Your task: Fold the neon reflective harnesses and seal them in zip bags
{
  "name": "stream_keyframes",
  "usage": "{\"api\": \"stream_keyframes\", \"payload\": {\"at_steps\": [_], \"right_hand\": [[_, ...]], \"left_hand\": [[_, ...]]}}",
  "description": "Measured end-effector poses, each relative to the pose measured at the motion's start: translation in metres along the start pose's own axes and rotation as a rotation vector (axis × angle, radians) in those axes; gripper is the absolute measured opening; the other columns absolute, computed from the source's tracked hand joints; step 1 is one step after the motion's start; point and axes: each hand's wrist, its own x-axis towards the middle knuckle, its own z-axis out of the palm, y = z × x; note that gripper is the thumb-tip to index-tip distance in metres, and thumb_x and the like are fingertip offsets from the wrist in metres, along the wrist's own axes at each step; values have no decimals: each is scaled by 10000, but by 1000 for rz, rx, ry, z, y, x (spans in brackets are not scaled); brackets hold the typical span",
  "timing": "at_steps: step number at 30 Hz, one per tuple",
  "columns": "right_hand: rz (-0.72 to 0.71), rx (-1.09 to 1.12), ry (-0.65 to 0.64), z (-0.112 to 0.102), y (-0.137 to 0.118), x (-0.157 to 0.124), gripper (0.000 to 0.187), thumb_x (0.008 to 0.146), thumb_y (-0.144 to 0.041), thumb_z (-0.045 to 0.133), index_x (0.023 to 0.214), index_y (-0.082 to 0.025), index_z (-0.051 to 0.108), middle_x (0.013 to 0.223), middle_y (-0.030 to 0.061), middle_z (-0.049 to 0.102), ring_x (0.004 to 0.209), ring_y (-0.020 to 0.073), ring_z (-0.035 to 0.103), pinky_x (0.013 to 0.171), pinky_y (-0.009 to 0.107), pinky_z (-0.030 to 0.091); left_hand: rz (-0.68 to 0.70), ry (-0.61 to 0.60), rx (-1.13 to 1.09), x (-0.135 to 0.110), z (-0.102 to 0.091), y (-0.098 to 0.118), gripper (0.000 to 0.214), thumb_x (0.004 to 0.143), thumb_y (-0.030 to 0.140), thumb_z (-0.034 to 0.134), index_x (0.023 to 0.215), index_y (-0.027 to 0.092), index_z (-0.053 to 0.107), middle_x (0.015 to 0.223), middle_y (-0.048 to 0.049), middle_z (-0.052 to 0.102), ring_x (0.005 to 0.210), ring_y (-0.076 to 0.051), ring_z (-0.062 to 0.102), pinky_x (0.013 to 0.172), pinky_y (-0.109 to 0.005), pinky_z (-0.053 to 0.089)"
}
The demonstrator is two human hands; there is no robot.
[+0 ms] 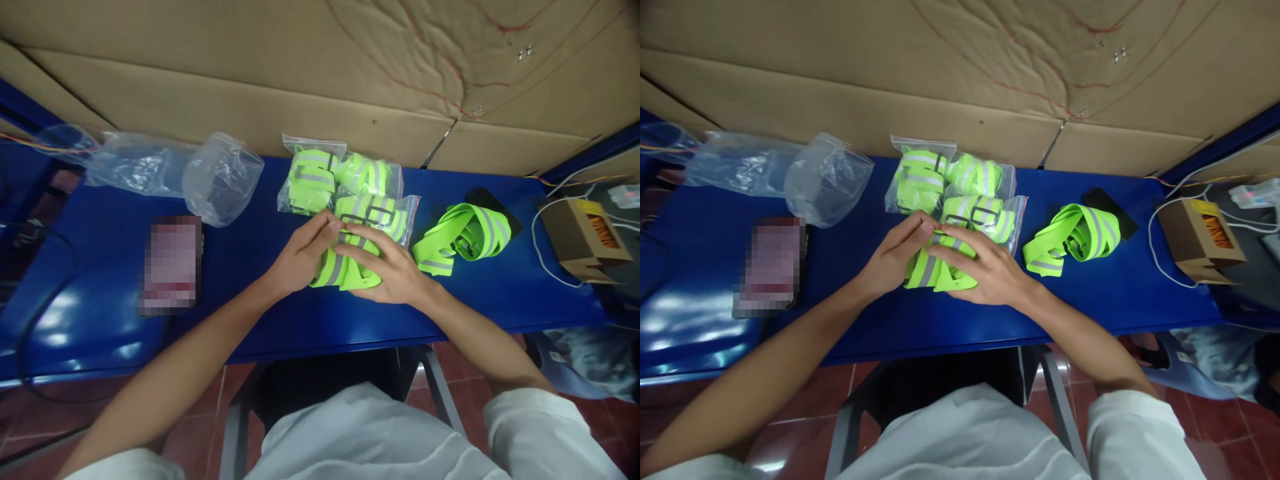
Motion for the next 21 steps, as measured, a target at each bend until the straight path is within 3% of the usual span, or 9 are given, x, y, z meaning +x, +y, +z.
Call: {"api": "stream_keyframes", "payload": {"at_steps": [3, 7, 9, 11, 13, 15, 18, 21], "right_hand": [[59, 56, 27, 2, 2, 0, 569, 878, -427, 781, 1416, -282, 668, 1522, 126, 560, 1452, 334, 562, 1230, 524, 512], [116, 57, 42, 2, 5, 1, 531, 874, -416, 770, 1384, -294, 691, 1515, 121, 562, 1442, 327, 568, 1207, 522, 534], [118, 49, 66, 2, 7, 1, 547, 871, -416, 773, 1399, -306, 681, 1519, 117, 558, 1437, 329, 571, 1199, 532, 540], [123, 36, 80, 4, 10, 0, 561, 865, -425, 783, 1404, -309, 676, 1519, 118, 556, 1435, 338, 571, 1195, 549, 539], [121, 11, 78, 6, 11, -1, 565, 861, -441, 786, 1398, -301, 679, 1514, 125, 558, 1427, 345, 576, 1178, 557, 550], [98, -19, 78, 6, 11, -1, 560, 862, -449, 782, 1390, -292, 683, 1504, 131, 565, 1415, 346, 585, 1155, 554, 567], [67, -17, 167, -2, 7, 3, 558, 846, -434, 809, 1372, -292, 688, 1478, 131, 583, 1397, 345, 592, 1163, 557, 550], [193, 75, 354, -20, 8, 8, 590, 817, -463, 854, 1359, -308, 680, 1446, 113, 610, 1390, 343, 583, 1226, 585, 474]], "left_hand": [[13, 17, 196, -3, -3, -2, 527, 1082, 633, 382, 1012, 226, 711, 736, 3, 635, 664, -156, 575, 606, -274, 433], [52, 93, 345, 3, -12, 1, 614, 1083, 652, 336, 1087, 207, 758, 898, -38, 773, 763, -191, 688, 700, -311, 508], [128, 256, 472, 11, -27, 2, 591, 1069, 651, 382, 1099, 199, 762, 1012, -79, 792, 849, -220, 722, 781, -369, 544], [243, 500, 689, 18, -51, -3, 518, 1019, 650, 507, 1146, 210, 750, 1180, -115, 772, 1096, -283, 719, 946, -467, 533], [303, 720, 845, 23, -82, -17, 570, 912, 697, 657, 1271, 257, 706, 1468, -93, 660, 1478, -351, 506, 1171, -584, 366], [373, 855, 839, 25, -111, -37, 848, 766, 831, 700, 1371, 239, 643, 1493, -71, 648, 1588, -418, 335, 1167, -660, 284], [348, 777, 841, 24, -137, -59, 942, 728, 894, 652, 1360, 196, 643, 1276, -89, 777, 1572, -439, 364, 1106, -684, 236], [238, 751, 824, 23, -134, -49, 880, 771, 816, 688, 1406, 211, 610, 1198, -73, 798, 1464, -396, 531, 1099, -665, 260]]}}
